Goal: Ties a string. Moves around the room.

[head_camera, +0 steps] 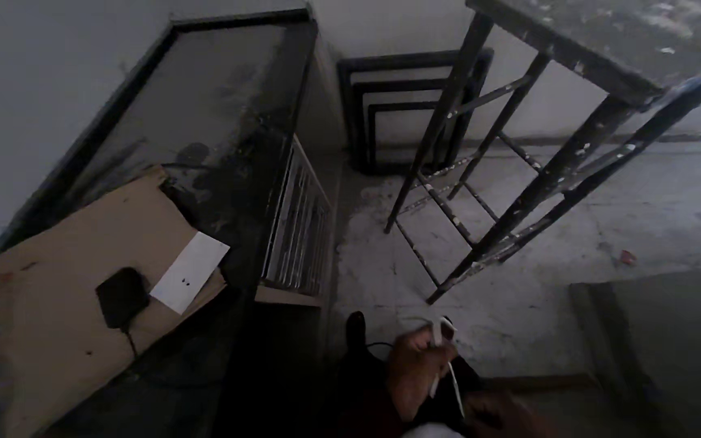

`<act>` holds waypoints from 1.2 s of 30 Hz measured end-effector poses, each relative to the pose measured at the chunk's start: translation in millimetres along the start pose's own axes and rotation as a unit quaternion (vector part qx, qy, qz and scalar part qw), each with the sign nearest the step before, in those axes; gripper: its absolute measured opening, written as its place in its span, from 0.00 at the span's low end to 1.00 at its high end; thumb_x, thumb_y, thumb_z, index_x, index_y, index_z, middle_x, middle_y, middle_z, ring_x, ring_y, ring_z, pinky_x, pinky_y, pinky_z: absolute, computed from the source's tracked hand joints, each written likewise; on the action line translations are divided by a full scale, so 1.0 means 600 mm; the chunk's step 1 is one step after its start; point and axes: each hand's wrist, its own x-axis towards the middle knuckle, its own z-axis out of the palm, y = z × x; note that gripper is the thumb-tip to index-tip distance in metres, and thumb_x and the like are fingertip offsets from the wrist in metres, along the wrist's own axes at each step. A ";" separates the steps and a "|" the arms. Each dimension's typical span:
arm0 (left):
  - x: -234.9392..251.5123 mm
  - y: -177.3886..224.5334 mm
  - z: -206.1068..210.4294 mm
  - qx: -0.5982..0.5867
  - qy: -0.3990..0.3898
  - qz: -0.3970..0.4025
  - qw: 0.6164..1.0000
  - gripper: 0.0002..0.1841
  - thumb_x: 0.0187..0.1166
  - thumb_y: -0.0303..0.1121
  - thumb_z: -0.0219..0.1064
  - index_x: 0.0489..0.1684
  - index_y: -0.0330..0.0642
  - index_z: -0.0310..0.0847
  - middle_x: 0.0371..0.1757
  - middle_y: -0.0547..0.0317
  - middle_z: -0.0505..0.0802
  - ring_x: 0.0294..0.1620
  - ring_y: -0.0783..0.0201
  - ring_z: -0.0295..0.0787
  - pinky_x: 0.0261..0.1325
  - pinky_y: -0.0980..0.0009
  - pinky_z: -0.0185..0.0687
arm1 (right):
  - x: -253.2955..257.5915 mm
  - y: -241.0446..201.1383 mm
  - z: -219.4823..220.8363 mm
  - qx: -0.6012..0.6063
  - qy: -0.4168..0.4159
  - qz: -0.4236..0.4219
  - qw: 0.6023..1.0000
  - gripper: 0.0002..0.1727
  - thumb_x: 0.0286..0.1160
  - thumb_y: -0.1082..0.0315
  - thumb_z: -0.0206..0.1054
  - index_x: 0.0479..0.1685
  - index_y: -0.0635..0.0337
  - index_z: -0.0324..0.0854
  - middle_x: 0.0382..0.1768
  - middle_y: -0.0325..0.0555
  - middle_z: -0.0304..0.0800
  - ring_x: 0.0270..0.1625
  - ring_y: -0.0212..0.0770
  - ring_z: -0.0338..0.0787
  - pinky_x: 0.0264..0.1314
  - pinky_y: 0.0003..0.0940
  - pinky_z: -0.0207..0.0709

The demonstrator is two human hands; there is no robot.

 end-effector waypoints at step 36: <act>-0.035 -0.020 -0.057 -0.147 -0.015 -0.123 0.981 0.25 0.93 0.40 0.36 0.36 0.39 0.78 0.18 0.66 0.85 0.13 0.78 0.73 0.17 0.82 0.67 | 0.049 -0.041 0.092 0.332 0.173 -0.016 0.927 0.20 0.73 0.71 0.65 0.10 0.44 0.83 0.12 0.18 0.76 0.18 0.14 0.71 0.23 0.14 0.64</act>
